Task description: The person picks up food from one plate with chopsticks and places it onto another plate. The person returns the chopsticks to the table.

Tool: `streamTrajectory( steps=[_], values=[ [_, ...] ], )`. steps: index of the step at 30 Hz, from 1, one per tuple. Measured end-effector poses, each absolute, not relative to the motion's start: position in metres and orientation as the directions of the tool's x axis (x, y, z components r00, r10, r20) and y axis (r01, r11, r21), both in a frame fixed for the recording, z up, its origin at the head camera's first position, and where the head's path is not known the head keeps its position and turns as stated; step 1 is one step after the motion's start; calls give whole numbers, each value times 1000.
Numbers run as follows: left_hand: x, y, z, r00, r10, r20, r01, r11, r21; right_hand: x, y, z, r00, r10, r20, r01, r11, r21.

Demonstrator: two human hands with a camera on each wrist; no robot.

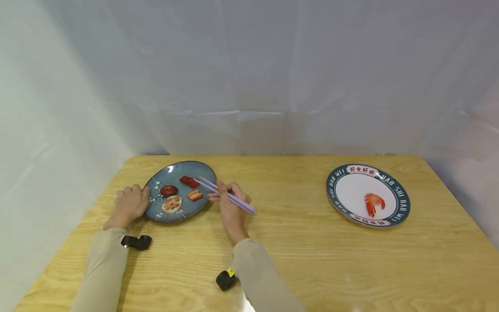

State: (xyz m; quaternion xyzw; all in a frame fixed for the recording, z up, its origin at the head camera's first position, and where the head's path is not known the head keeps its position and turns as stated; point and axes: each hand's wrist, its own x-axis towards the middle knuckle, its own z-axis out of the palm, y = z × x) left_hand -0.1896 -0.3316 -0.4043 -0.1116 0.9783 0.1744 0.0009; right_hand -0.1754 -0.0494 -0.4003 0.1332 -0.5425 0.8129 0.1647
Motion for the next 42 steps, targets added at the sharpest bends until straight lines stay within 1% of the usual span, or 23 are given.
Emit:
streamTrajectory(
  steps=[5, 11, 15, 23, 33, 38, 42],
  values=[
    [-191, -331, -404, -976, -218, -10, -208, 915, 345, -177, -45, -398, -894, 168, 416, -449, -350, -822],
    [-188, -331, -407, -973, -227, -34, -225, 914, 337, -188, -41, -410, -894, 225, 389, -447, -366, -816],
    [-187, -331, -409, -973, -231, -26, -226, 913, 339, -193, -39, -413, -882, 249, 400, -468, -371, -802],
    [-187, -330, -406, -972, -234, -28, -229, 912, 341, -195, -32, -411, -873, 251, 417, -484, -356, -799],
    [-190, -331, -408, -973, -231, -14, -222, 915, 338, -199, -23, -408, -874, 282, 395, -478, -362, -800],
    [-189, -330, -407, -972, -231, -31, -227, 913, 339, -199, -21, -408, -874, 291, 389, -480, -385, -788],
    [-190, -329, -405, -972, -229, -45, -230, 912, 340, -199, -18, -407, -884, 301, 358, -457, -392, -798]
  ],
)
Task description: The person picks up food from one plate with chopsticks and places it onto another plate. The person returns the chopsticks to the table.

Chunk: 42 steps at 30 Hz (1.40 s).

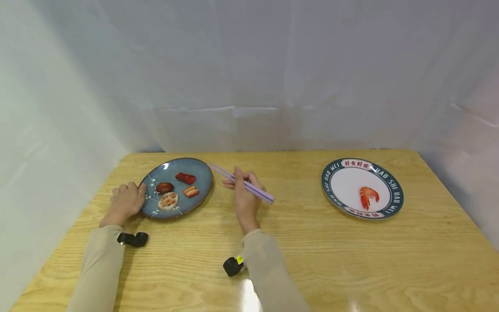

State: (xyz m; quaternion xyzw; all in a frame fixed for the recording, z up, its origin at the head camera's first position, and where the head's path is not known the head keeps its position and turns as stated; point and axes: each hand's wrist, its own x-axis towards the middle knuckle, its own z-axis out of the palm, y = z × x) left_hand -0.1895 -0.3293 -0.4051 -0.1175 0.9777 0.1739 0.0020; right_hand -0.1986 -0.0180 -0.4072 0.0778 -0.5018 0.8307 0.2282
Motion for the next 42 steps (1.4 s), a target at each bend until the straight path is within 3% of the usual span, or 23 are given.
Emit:
streamTrajectory(
  steps=[42],
  values=[
    [-189, -329, -404, -976, -209, -66, -219, 915, 340, -212, 28, -409, -852, 484, 200, -413, -386, -825]
  ],
)
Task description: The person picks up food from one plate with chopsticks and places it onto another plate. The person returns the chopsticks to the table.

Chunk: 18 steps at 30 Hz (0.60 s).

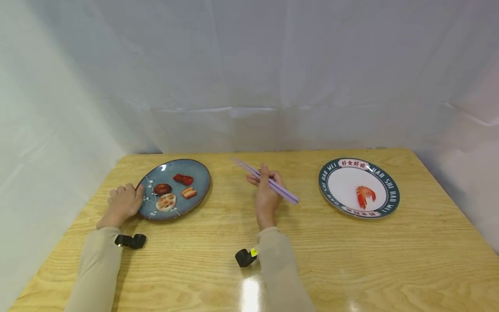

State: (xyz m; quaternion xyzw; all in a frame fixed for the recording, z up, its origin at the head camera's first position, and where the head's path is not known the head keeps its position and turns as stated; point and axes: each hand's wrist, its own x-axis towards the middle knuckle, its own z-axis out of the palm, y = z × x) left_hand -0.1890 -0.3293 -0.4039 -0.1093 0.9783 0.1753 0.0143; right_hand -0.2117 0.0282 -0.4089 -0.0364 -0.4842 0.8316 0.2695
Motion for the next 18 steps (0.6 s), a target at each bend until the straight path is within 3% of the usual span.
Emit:
streamTrajectory(
  steps=[18],
  values=[
    [-191, -330, -406, -975, -219, -41, -220, 921, 322, -219, 68, -401, -790, 593, 157, -473, -426, -772]
  ],
)
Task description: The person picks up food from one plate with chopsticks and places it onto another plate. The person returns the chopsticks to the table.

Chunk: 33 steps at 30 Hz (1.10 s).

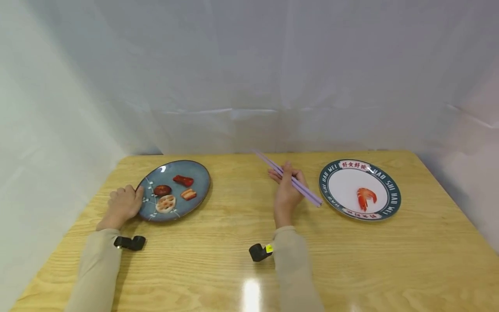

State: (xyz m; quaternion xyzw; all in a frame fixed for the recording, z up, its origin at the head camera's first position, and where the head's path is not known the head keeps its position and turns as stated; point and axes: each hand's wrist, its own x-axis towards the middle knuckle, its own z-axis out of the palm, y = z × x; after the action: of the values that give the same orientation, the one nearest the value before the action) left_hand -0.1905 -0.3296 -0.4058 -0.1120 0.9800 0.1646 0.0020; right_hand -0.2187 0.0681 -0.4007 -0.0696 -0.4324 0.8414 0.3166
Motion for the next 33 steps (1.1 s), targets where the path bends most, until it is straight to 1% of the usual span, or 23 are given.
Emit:
streamTrajectory(
  steps=[3, 12, 19, 23, 26, 30, 33],
  values=[
    [-190, -328, -406, -976, -215, -39, -216, 921, 324, -217, 77, -400, -776, 611, 155, -482, -416, -771],
    [-189, -331, -410, -974, -226, -32, -224, 920, 322, -208, 108, -401, -730, 651, 209, -537, -356, -765],
    [-190, -333, -406, -976, -215, -22, -211, 928, 306, -204, 140, -391, -708, 682, 184, -508, -311, -803],
    [-191, -333, -404, -977, -214, -18, -210, 931, 299, -200, 161, -388, -700, 703, 125, -447, -295, -845],
    [-192, -333, -404, -978, -208, -22, -205, 932, 298, -195, 175, -390, -689, 719, 90, -434, -310, -846],
    [-193, -331, -406, -977, -208, -36, -209, 932, 295, -192, 195, -393, -673, 731, 110, -440, -277, -854],
    [-192, -330, -407, -976, -214, -39, -215, 928, 305, -191, 211, -394, -677, 726, 125, -434, -256, -864]
  ],
)
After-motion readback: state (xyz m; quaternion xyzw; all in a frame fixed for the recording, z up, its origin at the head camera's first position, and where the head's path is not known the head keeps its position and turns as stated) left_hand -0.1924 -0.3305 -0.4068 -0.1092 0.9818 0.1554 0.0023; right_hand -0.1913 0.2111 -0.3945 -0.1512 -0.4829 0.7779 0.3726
